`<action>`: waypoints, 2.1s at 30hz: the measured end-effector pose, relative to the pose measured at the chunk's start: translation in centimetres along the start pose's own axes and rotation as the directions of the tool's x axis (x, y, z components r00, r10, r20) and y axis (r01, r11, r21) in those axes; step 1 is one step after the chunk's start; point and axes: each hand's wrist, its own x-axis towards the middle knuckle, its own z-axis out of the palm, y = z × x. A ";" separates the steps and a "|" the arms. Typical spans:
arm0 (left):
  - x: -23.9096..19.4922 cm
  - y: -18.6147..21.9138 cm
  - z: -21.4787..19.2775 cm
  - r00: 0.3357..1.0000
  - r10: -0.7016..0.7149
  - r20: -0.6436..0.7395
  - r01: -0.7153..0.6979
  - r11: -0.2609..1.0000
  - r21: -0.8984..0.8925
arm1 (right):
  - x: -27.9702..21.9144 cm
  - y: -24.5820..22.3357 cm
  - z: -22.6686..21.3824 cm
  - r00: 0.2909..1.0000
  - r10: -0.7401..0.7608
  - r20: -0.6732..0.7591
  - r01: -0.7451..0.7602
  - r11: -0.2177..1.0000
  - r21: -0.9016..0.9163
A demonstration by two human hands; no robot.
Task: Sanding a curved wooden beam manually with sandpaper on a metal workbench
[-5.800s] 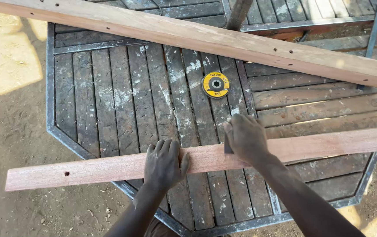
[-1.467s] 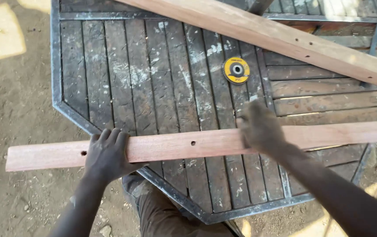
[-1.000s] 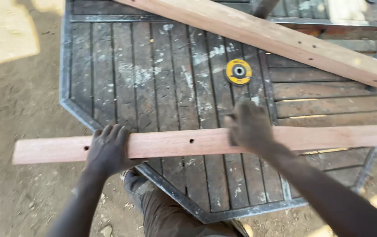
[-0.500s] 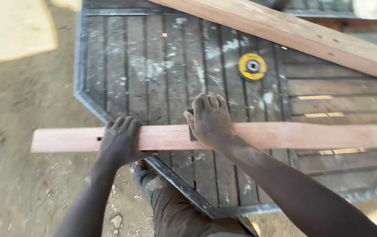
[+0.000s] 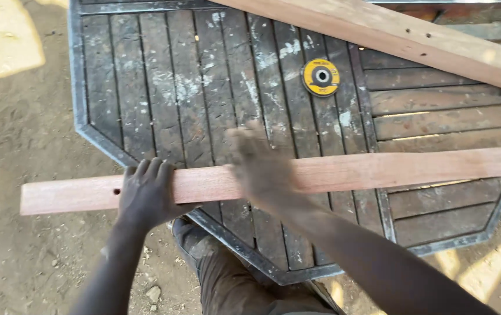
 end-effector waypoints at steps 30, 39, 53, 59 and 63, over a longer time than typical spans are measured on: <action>-0.8 0.7 -1.5 0.986 -0.110 0.123 0.123 0.987 -0.102 | -3.5 4.1 -2.1 0.966 0.251 -0.060 -0.252 0.968 -0.015; 0.4 2.5 -3.3 0.978 -0.109 0.176 0.127 0.987 -0.097 | -6.3 7.4 -8.4 0.909 0.416 -0.034 -0.391 0.877 0.279; 0.7 9.5 -4.4 0.934 -0.235 0.269 0.242 0.970 0.009 | -8.2 12.7 -2.2 0.813 0.553 -0.185 -0.548 0.832 0.081; 5.7 20.0 -3.4 0.990 0.048 0.131 -0.024 0.984 -0.175 | -15.3 28.3 5.3 0.380 0.922 0.079 -0.809 0.290 0.511; 7.2 22.4 -3.7 0.991 0.115 0.070 -0.095 0.966 -0.242 | -18.3 29.2 7.7 0.327 0.884 0.335 -0.782 0.054 0.620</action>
